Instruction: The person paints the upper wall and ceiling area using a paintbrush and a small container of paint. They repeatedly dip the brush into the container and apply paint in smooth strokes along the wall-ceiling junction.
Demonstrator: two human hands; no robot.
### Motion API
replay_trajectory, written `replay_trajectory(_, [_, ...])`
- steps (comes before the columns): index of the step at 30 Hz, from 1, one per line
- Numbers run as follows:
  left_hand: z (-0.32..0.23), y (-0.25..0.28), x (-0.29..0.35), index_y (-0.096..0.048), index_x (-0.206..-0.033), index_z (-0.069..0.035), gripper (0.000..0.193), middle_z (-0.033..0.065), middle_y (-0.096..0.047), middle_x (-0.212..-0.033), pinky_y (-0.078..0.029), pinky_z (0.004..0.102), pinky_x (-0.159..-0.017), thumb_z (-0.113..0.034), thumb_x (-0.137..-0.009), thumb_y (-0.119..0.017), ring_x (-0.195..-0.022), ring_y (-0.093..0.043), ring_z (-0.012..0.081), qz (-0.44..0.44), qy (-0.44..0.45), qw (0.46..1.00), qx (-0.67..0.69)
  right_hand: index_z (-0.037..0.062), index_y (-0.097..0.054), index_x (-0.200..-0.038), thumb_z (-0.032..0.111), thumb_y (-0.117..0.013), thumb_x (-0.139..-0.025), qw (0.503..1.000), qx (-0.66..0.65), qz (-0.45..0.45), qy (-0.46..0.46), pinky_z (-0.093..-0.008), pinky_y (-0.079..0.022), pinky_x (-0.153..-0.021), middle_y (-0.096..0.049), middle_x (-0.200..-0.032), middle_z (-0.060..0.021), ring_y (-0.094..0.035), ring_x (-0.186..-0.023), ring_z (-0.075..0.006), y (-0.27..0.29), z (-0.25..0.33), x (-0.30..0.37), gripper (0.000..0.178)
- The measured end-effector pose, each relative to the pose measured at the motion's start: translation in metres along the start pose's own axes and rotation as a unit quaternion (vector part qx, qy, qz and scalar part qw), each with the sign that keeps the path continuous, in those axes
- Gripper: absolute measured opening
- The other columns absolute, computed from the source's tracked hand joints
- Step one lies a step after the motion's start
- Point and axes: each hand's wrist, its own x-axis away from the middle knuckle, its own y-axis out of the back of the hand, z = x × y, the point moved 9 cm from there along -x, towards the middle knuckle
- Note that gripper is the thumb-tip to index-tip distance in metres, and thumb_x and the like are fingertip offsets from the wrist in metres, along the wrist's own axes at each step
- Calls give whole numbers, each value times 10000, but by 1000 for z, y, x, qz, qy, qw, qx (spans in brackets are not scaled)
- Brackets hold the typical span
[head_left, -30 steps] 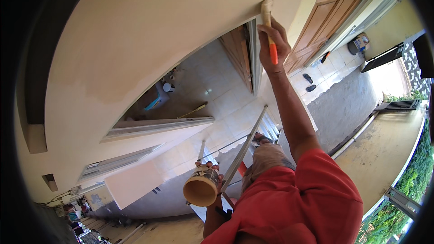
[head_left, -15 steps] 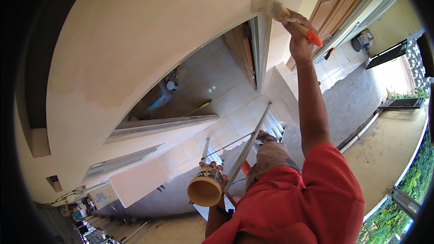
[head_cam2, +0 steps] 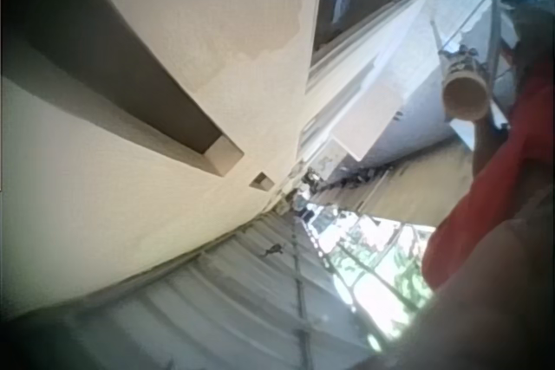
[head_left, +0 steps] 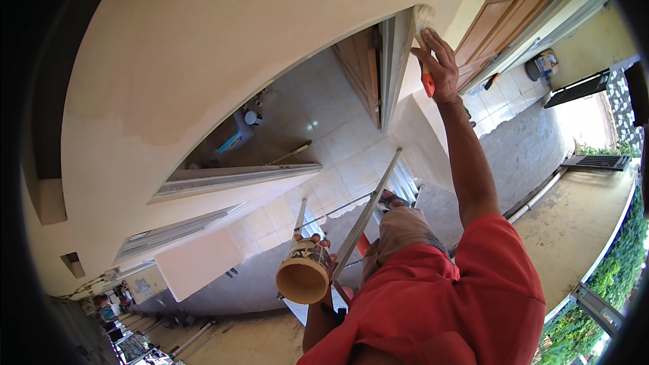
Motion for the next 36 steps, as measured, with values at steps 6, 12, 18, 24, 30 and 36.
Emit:
replay_trajectory(6, [0, 1, 1, -487, -1615, -255, 666, 201, -474, -1537, -493, 666, -1067, -423, -1015, -719, -1450, -443, 412, -10, 5, 1000, 2, 106, -808, -1073, 63, -811, -884, 993, -20, 115, 21, -470, -507, -1129, -682, -1459, -113, -608, -1414, -337, -13, -14, 38, 194])
replay_trajectory(12, [-2, 1, 4, -518, -1599, -250, 647, 200, -477, -1528, -507, 661, -1061, -440, -1013, -718, -1445, -447, 411, -18, -13, 1000, -20, 99, -807, -1106, 99, -808, -943, 974, -102, 133, -155, -425, -581, -1002, -741, -1330, -137, -721, -1222, -317, -19, -37, 87, 163])
replay_trajectory(18, [2, -15, -3, -471, -1585, -180, 699, 224, -487, -1498, -529, 621, -1068, -418, -995, -759, -1428, -454, 415, -3, -31, 999, -40, -23, -739, -1140, 90, -804, -948, 663, -408, -199, -595, -338, -644, -813, -750, -1074, -105, -740, -953, -195, -51, -110, 108, 232])
replay_trajectory(24, [2, -19, 1, -441, -1581, -151, 756, 238, -480, -1502, -535, 610, -1082, -367, -961, -817, -1433, -455, 427, 9, -49, 998, -39, -35, -727, -1180, 81, -769, -995, 759, -443, -268, -395, -386, -644, -931, -737, -1136, -133, -747, -1042, -226, 39, -21, -38, 223])
replay_trajectory(30, [-2, -10, -3, -445, -1596, -177, 726, 237, -475, -1518, -526, 640, -1081, -404, -989, -772, -1446, -450, 423, 30, -47, 998, -12, 22, -790, -1144, -49, -751, -980, 922, -254, -254, -145, -359, -599, -988, -711, -1328, -166, -711, -1222, -254, 73, 80, -110, 183])
replay_trajectory(36, [-7, 3, 1, -480, -1616, -237, 658, 216, -472, -1549, -529, 636, -1078, -477, -1036, -676, -1454, -449, 403, 44, -55, 997, 11, 82, -819, -1120, -55, -812, -862, 920, -378, 13, 105, -360, -630, -923, -713, -1364, -187, -768, -1116, -299, 34, 218, -118, 292])
